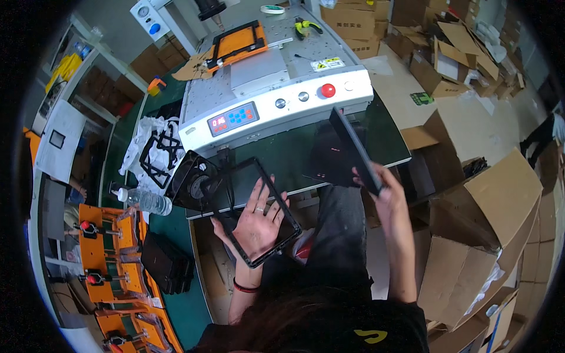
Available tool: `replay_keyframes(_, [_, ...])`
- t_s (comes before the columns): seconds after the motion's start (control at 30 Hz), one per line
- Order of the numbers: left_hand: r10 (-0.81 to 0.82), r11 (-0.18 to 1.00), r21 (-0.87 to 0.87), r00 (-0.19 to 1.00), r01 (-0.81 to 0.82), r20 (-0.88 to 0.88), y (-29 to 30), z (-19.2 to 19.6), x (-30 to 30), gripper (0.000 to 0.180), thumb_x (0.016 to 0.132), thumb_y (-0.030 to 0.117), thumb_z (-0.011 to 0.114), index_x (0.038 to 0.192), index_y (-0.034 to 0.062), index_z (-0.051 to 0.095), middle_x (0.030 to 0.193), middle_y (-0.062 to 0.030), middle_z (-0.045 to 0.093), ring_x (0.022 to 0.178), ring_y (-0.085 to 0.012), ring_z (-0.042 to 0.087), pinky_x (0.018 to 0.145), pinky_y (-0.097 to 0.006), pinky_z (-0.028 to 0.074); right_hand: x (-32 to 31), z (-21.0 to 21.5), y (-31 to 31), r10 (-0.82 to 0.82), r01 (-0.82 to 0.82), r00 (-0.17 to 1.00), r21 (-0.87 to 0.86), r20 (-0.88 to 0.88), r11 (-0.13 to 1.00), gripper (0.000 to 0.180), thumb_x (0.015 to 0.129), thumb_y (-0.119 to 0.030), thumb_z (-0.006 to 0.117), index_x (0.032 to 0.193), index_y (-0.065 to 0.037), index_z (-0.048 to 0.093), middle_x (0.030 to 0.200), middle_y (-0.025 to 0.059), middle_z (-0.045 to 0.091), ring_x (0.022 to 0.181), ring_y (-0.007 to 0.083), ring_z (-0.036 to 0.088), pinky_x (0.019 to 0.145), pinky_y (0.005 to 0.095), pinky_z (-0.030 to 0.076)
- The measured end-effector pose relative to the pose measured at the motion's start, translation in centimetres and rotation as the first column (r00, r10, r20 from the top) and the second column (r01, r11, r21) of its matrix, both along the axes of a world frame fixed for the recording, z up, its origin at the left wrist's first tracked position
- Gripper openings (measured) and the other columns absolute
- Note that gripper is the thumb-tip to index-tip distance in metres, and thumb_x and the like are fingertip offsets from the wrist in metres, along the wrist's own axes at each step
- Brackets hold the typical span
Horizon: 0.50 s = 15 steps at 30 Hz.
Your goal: The person assembles black electronic devices by placing them into orange clamping jigs and operating a lever. They also use a press machine to attach black frames to the devices and wipe the surfaces with a cloth. The person handles the devices one at a time, moving them between the jig, the press, and a stack on the table.
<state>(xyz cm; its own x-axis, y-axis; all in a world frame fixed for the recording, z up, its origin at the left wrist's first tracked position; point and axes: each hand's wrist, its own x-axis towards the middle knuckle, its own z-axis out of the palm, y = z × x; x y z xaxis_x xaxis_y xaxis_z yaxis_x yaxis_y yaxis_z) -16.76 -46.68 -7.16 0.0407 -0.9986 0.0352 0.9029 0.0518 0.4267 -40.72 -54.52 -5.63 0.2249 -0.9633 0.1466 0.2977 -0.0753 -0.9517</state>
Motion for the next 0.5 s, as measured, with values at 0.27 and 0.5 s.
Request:
replay_keyframes(0.27, [0.151, 0.984, -0.106, 0.988, -0.146, 0.041, -3.0, -1.9, -1.0, 0.11, 0.07, 0.068, 0.056, 0.143, -0.0031, 0.014, 0.147, -0.0141, 0.025, 0.122, -0.0337, 0.039, 0.096, -0.034, 0.035, 4.8, -0.2, 3.7, -0.113, -0.026, 0.938, -0.394, -0.327, 0.919, 0.066, 0.058, -0.032, 0.068, 0.114, 0.003, 0.058, 0.12, 0.0231, 0.052, 0.119, 0.0362, 0.045, 0.104, 0.0442, 0.028])
replay_keyframes(0.5, [0.21, 0.977, -0.056, 0.969, -0.205, 0.13, -2.0, -2.7, -0.3, 0.104, 0.072, 0.069, 0.054, 0.143, 0.0008, 0.019, 0.146, -0.015, 0.026, 0.127, -0.0379, 0.035, 0.106, -0.042, 0.029, 3.8, -0.8, -0.2, -0.534, 0.032, 0.53, -0.614, -0.659, 0.789, 0.065, 0.057, -0.026, 0.075, 0.117, -0.009, 0.058, 0.124, 0.0263, 0.043, 0.114, 0.0436, 0.043, 0.106, 0.0534, 0.024])
